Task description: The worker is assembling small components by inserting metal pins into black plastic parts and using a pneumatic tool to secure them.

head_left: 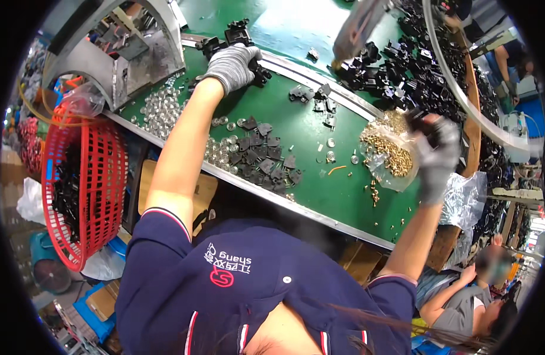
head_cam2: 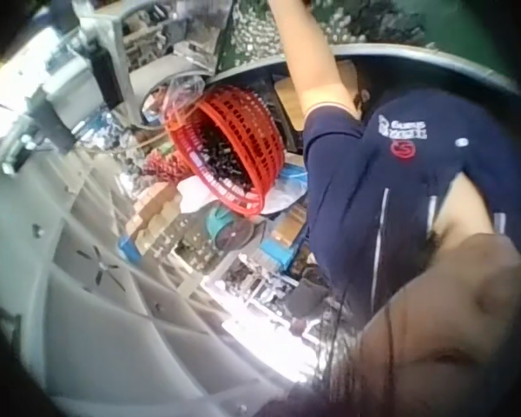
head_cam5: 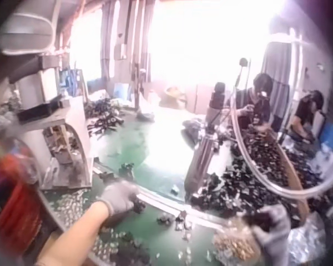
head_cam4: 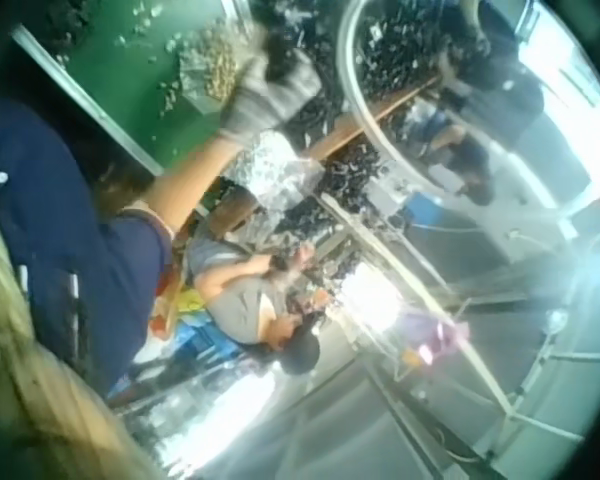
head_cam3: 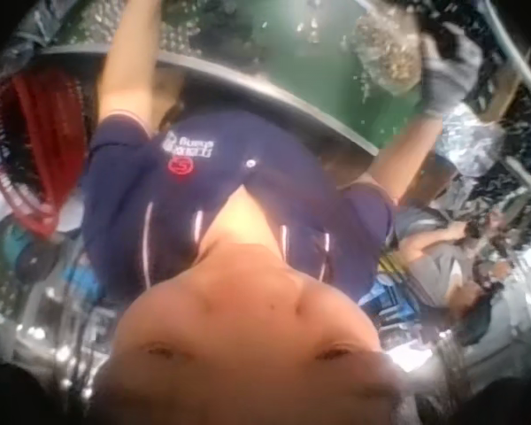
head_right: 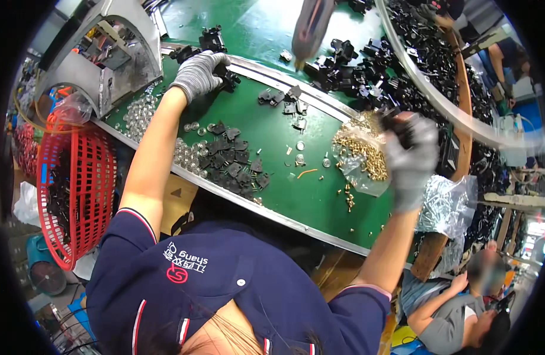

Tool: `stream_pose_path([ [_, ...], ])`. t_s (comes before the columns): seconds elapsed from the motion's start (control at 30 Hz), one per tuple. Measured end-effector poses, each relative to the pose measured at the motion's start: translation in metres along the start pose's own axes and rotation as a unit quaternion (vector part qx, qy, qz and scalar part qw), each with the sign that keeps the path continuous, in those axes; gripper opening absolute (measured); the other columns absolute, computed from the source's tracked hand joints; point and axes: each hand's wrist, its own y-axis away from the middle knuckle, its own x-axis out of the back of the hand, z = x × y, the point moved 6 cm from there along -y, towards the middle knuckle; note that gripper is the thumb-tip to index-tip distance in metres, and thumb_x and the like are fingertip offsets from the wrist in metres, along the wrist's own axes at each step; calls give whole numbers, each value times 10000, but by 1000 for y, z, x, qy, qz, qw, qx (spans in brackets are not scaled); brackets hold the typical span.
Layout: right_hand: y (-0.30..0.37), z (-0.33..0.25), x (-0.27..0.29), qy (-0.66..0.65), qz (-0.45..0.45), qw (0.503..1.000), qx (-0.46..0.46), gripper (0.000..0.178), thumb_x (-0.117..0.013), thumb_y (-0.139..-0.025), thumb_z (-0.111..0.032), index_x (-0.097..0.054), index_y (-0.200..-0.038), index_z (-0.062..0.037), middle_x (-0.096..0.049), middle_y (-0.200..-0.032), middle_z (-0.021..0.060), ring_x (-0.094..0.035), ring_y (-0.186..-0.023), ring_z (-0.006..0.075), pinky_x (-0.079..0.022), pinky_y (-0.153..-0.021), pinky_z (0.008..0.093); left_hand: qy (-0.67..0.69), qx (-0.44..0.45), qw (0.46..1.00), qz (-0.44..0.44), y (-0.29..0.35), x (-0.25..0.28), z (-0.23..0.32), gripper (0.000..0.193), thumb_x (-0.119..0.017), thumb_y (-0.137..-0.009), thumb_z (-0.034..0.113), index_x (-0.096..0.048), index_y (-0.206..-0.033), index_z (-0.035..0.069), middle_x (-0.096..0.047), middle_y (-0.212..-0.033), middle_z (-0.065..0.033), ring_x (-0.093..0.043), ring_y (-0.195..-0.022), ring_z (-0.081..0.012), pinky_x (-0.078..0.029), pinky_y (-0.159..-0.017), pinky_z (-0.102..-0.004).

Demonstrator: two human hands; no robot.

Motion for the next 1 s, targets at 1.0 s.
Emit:
stream_pose_path([
  [1.0, 61, -79, -117, -402, -143, 861, -277, 311, -777, -770, -66, -641, -1043, -10, -660, -895, 106, -648, -705, 214, -534, -665, 269, 815, 45, 566, -117, 130, -54, 134, 281, -728, -885, 145, -641, -1109, 0, -678, -1100, -95, -677, -986, -201, -554, -844, -327],
])
